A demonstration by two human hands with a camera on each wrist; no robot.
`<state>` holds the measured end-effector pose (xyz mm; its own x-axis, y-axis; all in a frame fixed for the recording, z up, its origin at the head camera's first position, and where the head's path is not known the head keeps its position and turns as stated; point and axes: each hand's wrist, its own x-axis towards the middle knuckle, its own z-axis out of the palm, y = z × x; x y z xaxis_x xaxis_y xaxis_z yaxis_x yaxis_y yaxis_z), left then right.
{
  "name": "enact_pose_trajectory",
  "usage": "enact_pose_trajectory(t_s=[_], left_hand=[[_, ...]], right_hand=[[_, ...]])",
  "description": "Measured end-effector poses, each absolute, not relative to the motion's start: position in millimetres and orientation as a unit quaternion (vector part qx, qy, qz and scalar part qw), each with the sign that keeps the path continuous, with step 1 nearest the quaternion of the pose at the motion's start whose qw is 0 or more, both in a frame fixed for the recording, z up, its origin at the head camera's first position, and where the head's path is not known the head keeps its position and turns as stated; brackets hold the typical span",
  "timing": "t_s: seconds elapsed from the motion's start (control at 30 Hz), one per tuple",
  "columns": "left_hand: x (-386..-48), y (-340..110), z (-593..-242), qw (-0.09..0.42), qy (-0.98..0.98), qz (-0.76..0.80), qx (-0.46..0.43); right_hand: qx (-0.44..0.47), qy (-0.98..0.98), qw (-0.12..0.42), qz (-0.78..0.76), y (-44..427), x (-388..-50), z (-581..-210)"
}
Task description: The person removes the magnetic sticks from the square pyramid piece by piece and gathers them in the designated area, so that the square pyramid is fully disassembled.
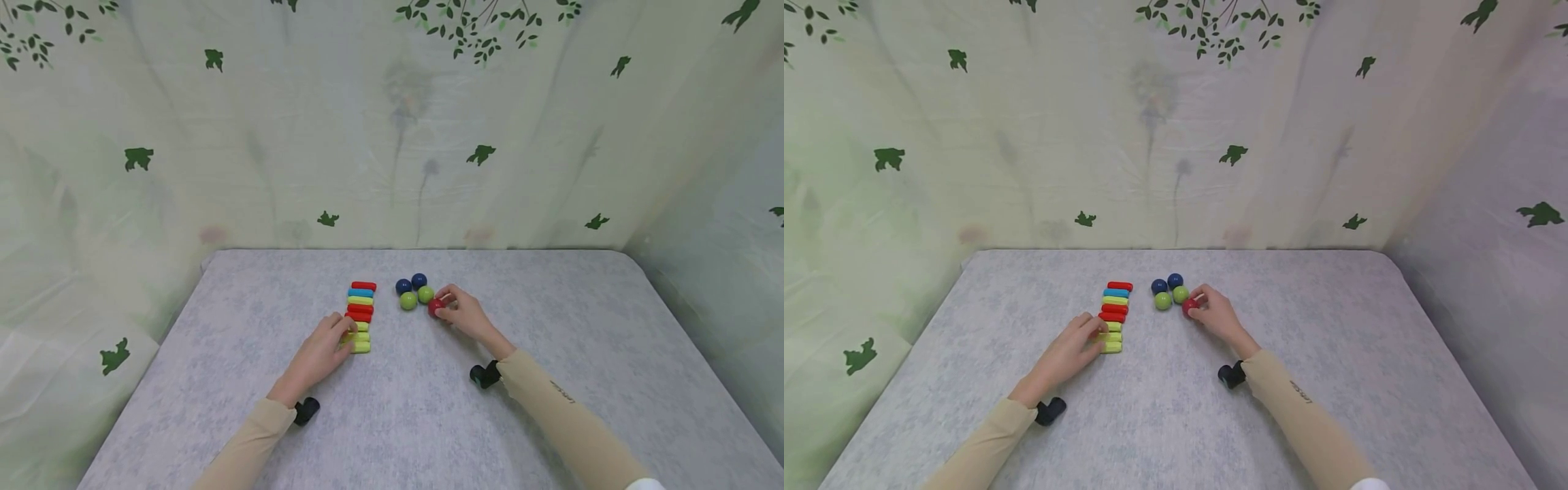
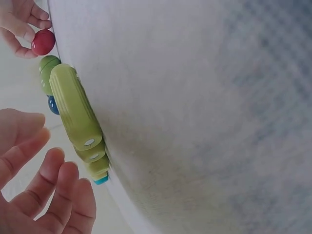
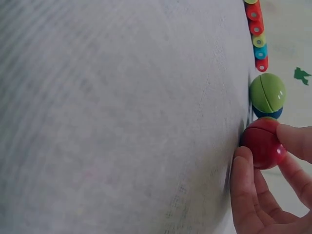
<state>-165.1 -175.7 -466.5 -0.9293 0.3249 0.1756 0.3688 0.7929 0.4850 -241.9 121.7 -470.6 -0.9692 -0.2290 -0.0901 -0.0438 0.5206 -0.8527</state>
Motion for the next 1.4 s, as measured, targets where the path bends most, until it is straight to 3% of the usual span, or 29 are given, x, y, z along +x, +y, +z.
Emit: enact_pose_trajectory(t_s=[0.17,0.4,0.73,1.4], left_hand=[[-166.2,-174.9,-461.4,0.073,-0.937,-0.287,-0.184],[-170.0,-173.8,-452.7,0.123,-0.936,-0.284,-0.169],[-180.5,-159.5,-442.9,0.059,-0.975,-0.192,-0.097],[-185.4,-135.6,-440.9,0.076,-0.98,-0.174,-0.063]], right_hand=[[-0.079,0.875,0.083,-0.47,127.6,-238.4,-465.6],[-0.124,0.9,-0.004,-0.419,145.5,-230.0,-461.0],[-0.151,0.95,-0.087,-0.261,163.6,-214.4,-452.8],[-0.121,0.968,-0.113,-0.19,170.6,-198.2,-450.8]])
